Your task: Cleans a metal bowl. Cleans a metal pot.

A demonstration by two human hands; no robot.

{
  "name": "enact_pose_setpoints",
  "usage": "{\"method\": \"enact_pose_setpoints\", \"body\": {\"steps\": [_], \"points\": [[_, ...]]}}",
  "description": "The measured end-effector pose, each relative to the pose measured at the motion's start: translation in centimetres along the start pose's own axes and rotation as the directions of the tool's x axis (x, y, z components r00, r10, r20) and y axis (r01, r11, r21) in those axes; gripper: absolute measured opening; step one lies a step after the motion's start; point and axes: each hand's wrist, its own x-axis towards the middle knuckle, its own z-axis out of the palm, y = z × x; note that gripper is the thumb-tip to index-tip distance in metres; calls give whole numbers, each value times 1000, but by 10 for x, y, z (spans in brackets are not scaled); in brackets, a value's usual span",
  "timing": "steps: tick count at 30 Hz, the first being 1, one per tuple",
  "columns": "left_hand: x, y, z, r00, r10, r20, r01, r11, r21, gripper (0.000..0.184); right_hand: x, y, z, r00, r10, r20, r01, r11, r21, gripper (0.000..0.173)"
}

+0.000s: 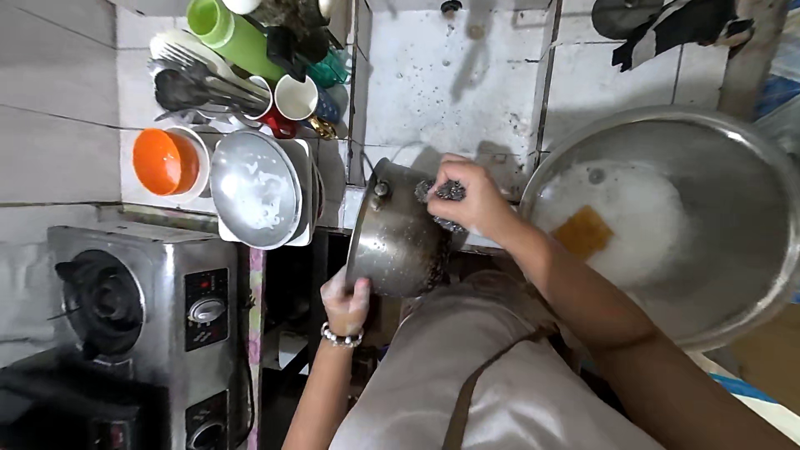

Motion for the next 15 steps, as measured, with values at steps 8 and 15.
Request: {"method": "enact_pose_setpoints", "body": {"steps": [8, 15], "points": [[42, 32, 8, 992, -4, 125, -3, 998, 59, 47, -86, 59, -150, 735, -17, -678, -282, 902, -328, 29], [30, 27, -15, 984, -122, 132, 128, 991, -33, 32, -112, 99, -159, 767, 433, -474, -642, 540, -545, 67]]}}
